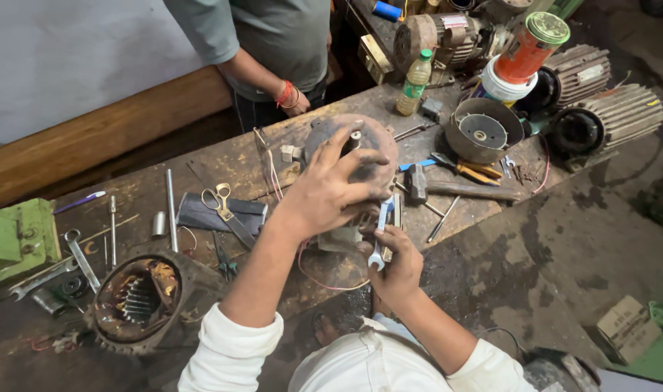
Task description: The person uses a wrench to tighten bolts on an electric motor housing placed on a workbench. They repeatedly reposition the motor and adjust the wrench to secure the fasteners.
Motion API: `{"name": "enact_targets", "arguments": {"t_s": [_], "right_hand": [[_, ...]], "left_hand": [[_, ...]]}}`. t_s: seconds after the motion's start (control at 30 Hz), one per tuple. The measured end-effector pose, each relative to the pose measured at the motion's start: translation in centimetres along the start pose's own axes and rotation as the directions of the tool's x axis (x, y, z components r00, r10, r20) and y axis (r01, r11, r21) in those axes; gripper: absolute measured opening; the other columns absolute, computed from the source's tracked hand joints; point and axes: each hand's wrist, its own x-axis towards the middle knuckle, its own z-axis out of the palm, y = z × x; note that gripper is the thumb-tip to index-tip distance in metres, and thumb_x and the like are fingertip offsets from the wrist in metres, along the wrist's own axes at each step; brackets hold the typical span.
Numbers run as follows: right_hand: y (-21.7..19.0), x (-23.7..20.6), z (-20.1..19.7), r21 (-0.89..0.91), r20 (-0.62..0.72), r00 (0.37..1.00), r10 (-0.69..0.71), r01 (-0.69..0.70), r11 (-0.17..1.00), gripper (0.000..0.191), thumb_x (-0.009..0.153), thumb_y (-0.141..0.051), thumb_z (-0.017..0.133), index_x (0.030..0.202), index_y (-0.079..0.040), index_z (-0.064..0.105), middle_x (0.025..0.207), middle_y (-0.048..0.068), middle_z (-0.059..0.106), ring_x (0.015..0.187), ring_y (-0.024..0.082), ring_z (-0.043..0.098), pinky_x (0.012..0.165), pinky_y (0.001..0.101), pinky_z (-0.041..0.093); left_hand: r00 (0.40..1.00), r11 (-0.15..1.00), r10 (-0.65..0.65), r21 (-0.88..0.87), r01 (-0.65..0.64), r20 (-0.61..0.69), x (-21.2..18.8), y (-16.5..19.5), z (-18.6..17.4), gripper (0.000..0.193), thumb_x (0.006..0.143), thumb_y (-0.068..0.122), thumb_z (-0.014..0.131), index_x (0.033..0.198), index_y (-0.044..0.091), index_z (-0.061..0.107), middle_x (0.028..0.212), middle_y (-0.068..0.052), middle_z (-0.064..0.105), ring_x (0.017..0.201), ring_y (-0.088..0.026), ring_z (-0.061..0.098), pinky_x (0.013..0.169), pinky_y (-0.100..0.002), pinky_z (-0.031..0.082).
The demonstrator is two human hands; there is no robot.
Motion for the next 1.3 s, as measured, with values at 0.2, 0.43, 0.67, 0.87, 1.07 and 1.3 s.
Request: {"name": "enact_targets", "arguments": {"t_s": [0.2, 0.43, 0.67, 0.87, 1.07, 1.3], "right_hand": [[0.0, 0.2, -0.3, 0.229, -0.031, 0.993, 0.114, -0.104, 0.968, 0.032, 0.098, 0.0, 0.068, 0.122, -0.004, 0.047, 0.109, 0.018, 0.075, 0.095, 0.025, 0.077, 0.083, 0.0333, 0.062], [1.4, -1.4, -1.1, 0.263, -0.059, 0.978, 0.201, -0.179, 0.948, 0.026, 0.101, -0.003, 0.063, 0.121, -0.003, 0.046, 0.109, 0.022, 0.072, 0.095, 0.025, 0.075, 0.082, 0.0357, 0.06], [3.3, -2.5, -1.7, 0.483, 0.011, 0.953, 0.304, -0.271, 0.832, 0.025, 0.106, -0.008, 0.061, 0.122, -0.002, 0.043, 0.106, 0.021, 0.07, 0.089, 0.024, 0.072, 0.081, 0.0357, 0.061], [4.5, 0.2, -1.4, 0.541, -0.072, 0.92, 0.386, -0.289, 0.79, 0.017, 0.105, -0.022, 0.056, 0.109, -0.007, 0.049, 0.087, 0.014, 0.067, 0.074, 0.025, 0.069, 0.066, 0.0366, 0.059], [8.9, 9.0, -2.0, 0.752, 0.559, 0.442, 0.701, -0.628, -0.203, 0.036, 0.108, -0.047, 0.054, 0.098, -0.013, 0.059, 0.059, -0.004, 0.047, 0.044, 0.01, 0.042, 0.041, 0.0246, 0.034], [2.5, 2.9, -4.0, 0.38, -0.185, 0.948, 0.259, -0.174, 0.908, 0.015, 0.11, -0.01, 0.051, 0.121, -0.004, 0.043, 0.098, 0.012, 0.06, 0.081, 0.023, 0.068, 0.074, 0.0341, 0.058]], "left_hand": [[0.999, 1.0, -0.008, -0.015, 0.007, -0.039, 0.2, 0.0, -0.1, 0.027, 0.08, 0.033, 0.086, 0.105, 0.026, 0.077, 0.137, 0.0, 0.058, 0.148, -0.043, 0.038, 0.117, -0.06, 0.041], [1.0, 1.0, -0.02, -0.001, 0.02, -0.022, 0.2, -0.1, 0.3, 0.028, 0.076, 0.034, 0.087, 0.101, 0.027, 0.078, 0.136, 0.001, 0.059, 0.148, -0.042, 0.036, 0.112, -0.063, 0.041], [0.998, 0.998, -0.031, 0.048, 0.033, -0.047, 0.0, 0.1, 1.1, 0.026, 0.078, 0.037, 0.088, 0.099, 0.028, 0.076, 0.135, 0.004, 0.06, 0.148, -0.041, 0.036, 0.114, -0.065, 0.041], [0.997, 0.997, -0.06, 0.04, 0.062, -0.042, 0.0, 0.1, 1.3, 0.033, 0.081, 0.04, 0.087, 0.107, 0.024, 0.075, 0.138, 0.001, 0.057, 0.147, -0.042, 0.037, 0.108, -0.063, 0.043], [0.994, 0.994, -0.096, 0.049, 0.099, -0.051, 0.1, 0.6, 1.4, 0.042, 0.084, 0.046, 0.086, 0.114, 0.021, 0.071, 0.142, -0.002, 0.054, 0.148, -0.041, 0.037, 0.111, -0.064, 0.04], [0.993, 0.994, -0.103, 0.031, 0.105, -0.052, -0.2, 0.3, 1.5, 0.041, 0.085, 0.046, 0.086, 0.115, 0.022, 0.071, 0.145, 0.0, 0.054, 0.149, -0.041, 0.036, 0.113, -0.064, 0.04]]}}
